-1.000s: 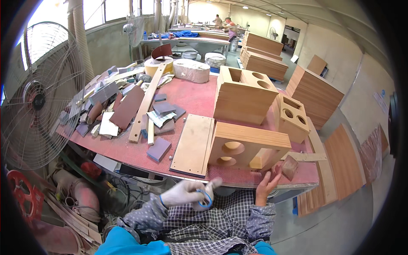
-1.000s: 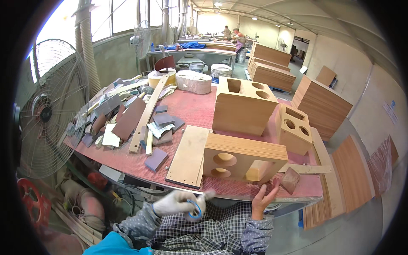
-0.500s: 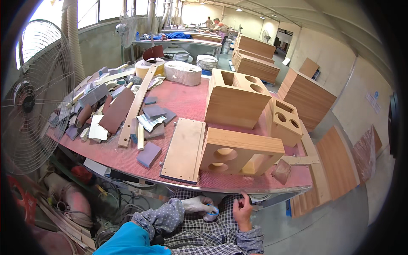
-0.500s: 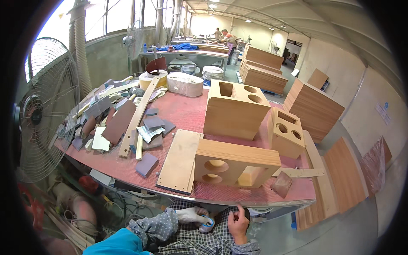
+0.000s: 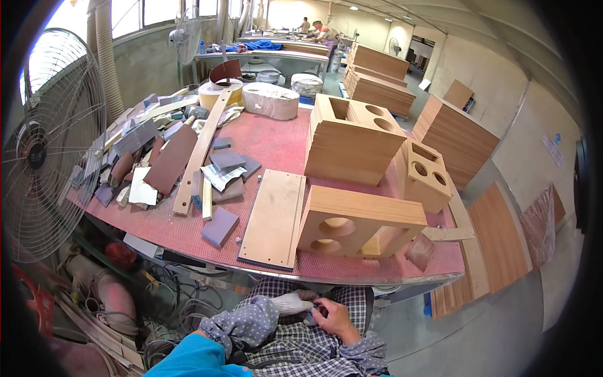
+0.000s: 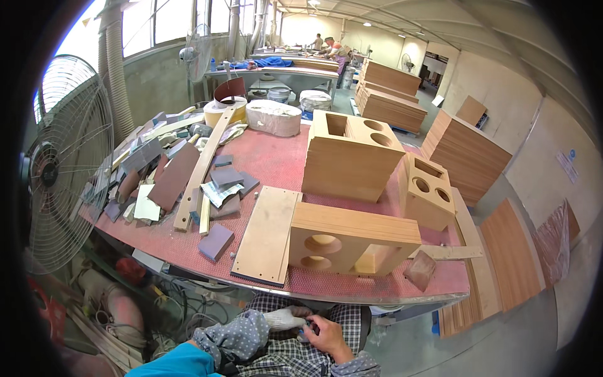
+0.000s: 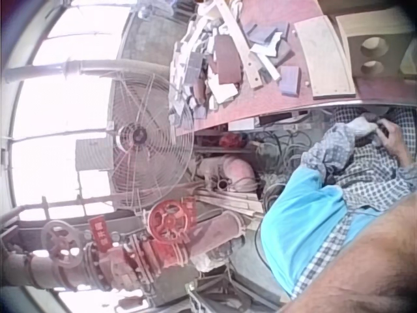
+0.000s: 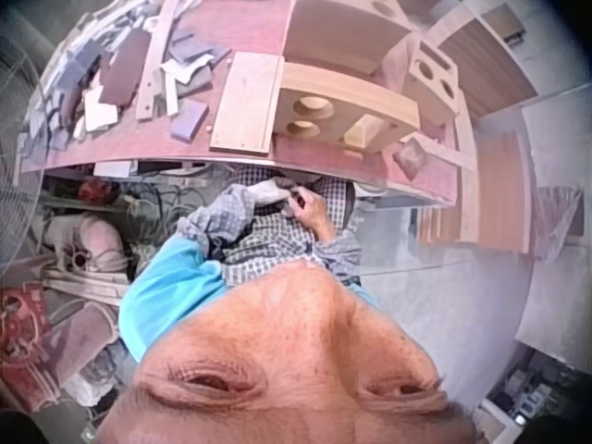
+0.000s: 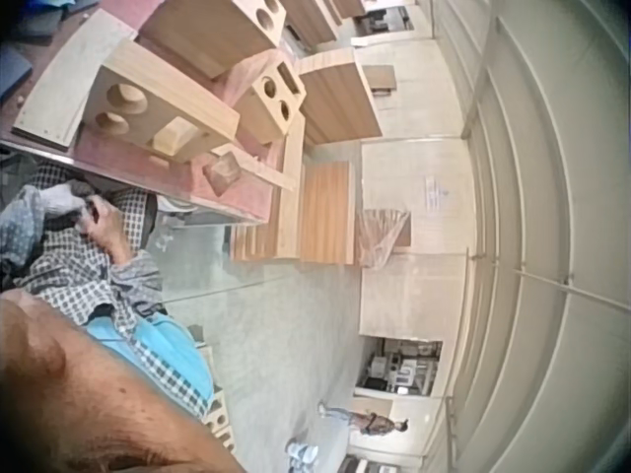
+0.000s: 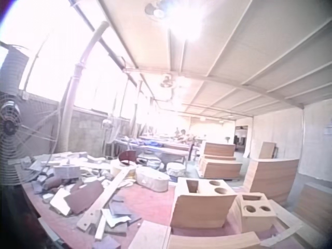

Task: Sanding the interior and exterior edges of a wooden block component with circular cutouts using a sanding sponge.

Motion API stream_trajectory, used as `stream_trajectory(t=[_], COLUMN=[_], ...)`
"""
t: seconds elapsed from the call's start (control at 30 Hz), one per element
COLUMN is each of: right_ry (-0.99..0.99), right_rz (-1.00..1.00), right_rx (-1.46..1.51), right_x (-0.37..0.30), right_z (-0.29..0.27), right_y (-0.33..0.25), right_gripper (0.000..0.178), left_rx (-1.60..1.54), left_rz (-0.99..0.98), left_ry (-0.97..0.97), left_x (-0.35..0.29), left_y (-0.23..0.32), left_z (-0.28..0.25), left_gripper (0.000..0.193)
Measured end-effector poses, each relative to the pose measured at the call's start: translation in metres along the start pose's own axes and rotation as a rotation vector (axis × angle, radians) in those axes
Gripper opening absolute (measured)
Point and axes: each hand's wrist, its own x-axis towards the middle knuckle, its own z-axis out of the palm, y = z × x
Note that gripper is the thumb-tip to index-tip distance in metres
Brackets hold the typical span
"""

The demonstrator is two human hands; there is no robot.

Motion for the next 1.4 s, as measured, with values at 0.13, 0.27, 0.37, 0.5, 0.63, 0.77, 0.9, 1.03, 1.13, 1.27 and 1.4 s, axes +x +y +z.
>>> stream_trajectory(t=[0.13, 0.27, 0.37, 0.5, 0.63, 0.77, 0.9, 1.03, 1.13, 1.27, 1.4], right_ry=[-0.067, -0.092, -0.119, -0.137, -0.168, -0.138, -0.124, -0.157, -0.22, -0.247, -0.224], right_rz=[0.044, 0.067, 0.096, 0.117, 0.137, 0.13, 0.132, 0.143, 0.151, 0.141, 0.142], right_rx=[0.013, -0.021, -0.034, -0.044, -0.05, -0.055, -0.065, -0.053, -0.06, -0.071, -0.081], right_x=[0.001, 0.001, 0.001, 0.002, 0.004, 0.003, 0.004, 0.005, 0.006, 0.005, 0.003], right_z=[-0.004, -0.004, -0.004, -0.004, -0.004, -0.002, 0.003, -0.001, -0.007, -0.007, -0.005], right_y=[-0.003, -0.002, -0.001, 0.002, 0.002, 0.007, 0.013, 0.008, 0.001, 0.001, 0.005], right_gripper=[0.034, 0.038, 0.039, 0.04, 0.04, 0.037, 0.036, 0.037, 0.042, 0.049, 0.049], left_rx=[-0.009, 0.015, 0.022, 0.077, 0.233, 0.32, 0.323, 0.385, 0.404, 0.457, 0.292], left_rz=[-0.031, -0.034, -0.007, -0.018, 0.041, 0.05, 0.051, 0.106, 0.107, 0.116, 0.001], left_ry=[0.026, 0.051, 0.055, 0.078, 0.093, 0.122, 0.106, 0.115, 0.128, 0.16, 0.106], left_x=[0.0, 0.001, 0.001, 0.001, -0.001, -0.003, -0.004, -0.005, -0.007, -0.008, -0.013], left_y=[0.0, 0.0, 0.002, 0.003, 0.003, 0.01, 0.012, 0.012, 0.012, 0.014, 0.027], left_z=[0.004, 0.005, 0.008, 0.009, 0.008, 0.011, 0.011, 0.011, 0.013, 0.015, 0.018], left_gripper=[0.027, 0.027, 0.028, 0.032, 0.039, 0.04, 0.04, 0.04, 0.041, 0.04, 0.038])
